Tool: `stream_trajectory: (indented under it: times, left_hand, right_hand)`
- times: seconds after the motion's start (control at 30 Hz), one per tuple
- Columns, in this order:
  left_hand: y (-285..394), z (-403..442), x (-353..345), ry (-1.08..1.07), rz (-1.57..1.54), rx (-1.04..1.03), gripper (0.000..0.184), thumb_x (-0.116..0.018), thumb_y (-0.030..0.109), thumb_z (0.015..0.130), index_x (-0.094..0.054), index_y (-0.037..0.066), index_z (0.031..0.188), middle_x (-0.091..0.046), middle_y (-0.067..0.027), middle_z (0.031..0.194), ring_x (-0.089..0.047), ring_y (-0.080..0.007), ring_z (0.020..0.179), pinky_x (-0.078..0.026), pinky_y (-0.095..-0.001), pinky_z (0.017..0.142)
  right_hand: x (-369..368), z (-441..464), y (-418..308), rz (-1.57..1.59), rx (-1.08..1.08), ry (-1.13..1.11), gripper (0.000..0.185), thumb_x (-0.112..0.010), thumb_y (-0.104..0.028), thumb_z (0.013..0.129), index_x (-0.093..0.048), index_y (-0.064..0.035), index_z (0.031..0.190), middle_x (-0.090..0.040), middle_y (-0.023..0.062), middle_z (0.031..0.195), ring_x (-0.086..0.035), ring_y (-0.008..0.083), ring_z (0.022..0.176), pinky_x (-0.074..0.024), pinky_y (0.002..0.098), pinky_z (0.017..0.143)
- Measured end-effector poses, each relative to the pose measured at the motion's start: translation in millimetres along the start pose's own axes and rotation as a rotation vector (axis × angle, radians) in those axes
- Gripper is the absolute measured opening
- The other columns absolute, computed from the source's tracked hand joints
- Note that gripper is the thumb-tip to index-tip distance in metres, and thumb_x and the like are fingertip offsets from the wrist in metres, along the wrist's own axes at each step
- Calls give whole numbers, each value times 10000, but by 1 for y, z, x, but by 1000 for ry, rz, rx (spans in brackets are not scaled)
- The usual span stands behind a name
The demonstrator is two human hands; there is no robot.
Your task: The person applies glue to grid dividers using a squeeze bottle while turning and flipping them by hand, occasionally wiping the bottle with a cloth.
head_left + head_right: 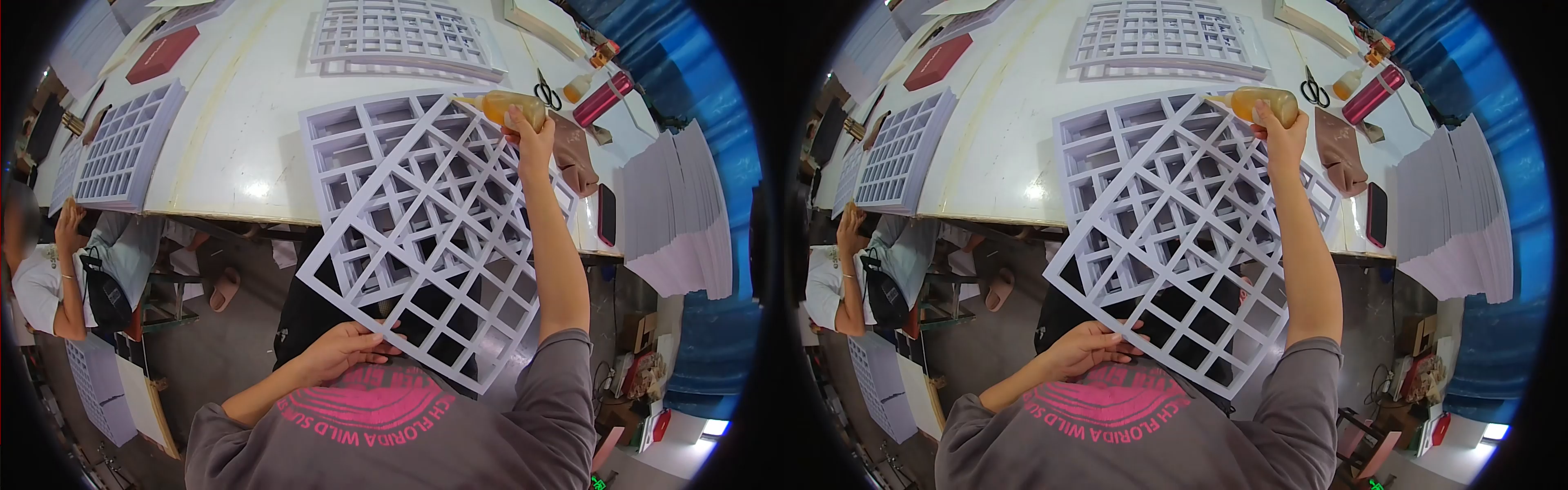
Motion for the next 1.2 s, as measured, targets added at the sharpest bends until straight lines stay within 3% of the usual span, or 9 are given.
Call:
stream_trajectory:
  times: [0.17, 0.27, 0.33, 0.63, 1.1, 1.2]
  left_hand:
    - [3, 2, -2, -8, 18, 9, 437, -480, 215, 954, -402, 13, 1333, -538, -109, 1265, -534, -173, 1122, -417, -289, 912]
    - [3, 3, -1, -2, -7, 7, 476, -511, 180, 931, -371, -26, 1338, -524, -156, 1269, -543, -206, 1115, -434, -302, 900]
    - [3, 2, -2, -9, 4, 9, 451, -495, 200, 944, -394, -7, 1332, -535, -123, 1264, -538, -175, 1110, -424, -279, 894]
    - [1, 5, -1, 3, 13, -19, 463, -528, 200, 923, -414, -7, 1321, -547, -119, 1247, -548, -161, 1058, -426, -285, 869]
    - [-4, 7, 4, 61, 99, -2, 412, -536, 195, 918, -472, 10, 1280, -584, -102, 1148, -565, -165, 1043, -440, -281, 872]
    - [0, 7, 3, 77, 146, -42, 359, -543, 216, 918, -532, 13, 1214, -604, -102, 1095, -581, -146, 992, -454, -271, 830]
  right_hand:
    - [4, -1, 6, 30, -35, 1, 540, -749, -256, 761, -417, 16, 1089, -596, 134, 910, -632, 175, 641, -487, 216, 528]
    - [2, -13, 7, 52, -72, -60, 519, -737, -247, 772, -420, 14, 1090, -596, 133, 913, -631, 178, 640, -487, 218, 531]
    - [-1, -29, 5, 62, -104, -110, 507, -729, -244, 779, -423, 14, 1090, -596, 133, 913, -629, 179, 638, -486, 220, 534]
    - [-28, -127, -10, 149, -281, -275, 481, -706, -214, 791, -415, 19, 1095, -580, 129, 916, -614, 186, 640, -478, 241, 570]
    - [-78, -264, -22, 133, -433, -539, 520, -732, -147, 774, -383, -24, 1139, -566, 95, 985, -598, 141, 789, -501, 240, 639]
    - [-91, -285, -24, 336, -710, -627, 477, -694, -183, 808, -406, -23, 1154, -579, 102, 955, -606, 160, 761, -500, 244, 613]
Point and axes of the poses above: each hand's wrist, its own z-axis towards the middle knuckle, its own x-axis out of the back of the hand, y = z × x, the point moved 9 cm from there along z, towards the middle knuckle
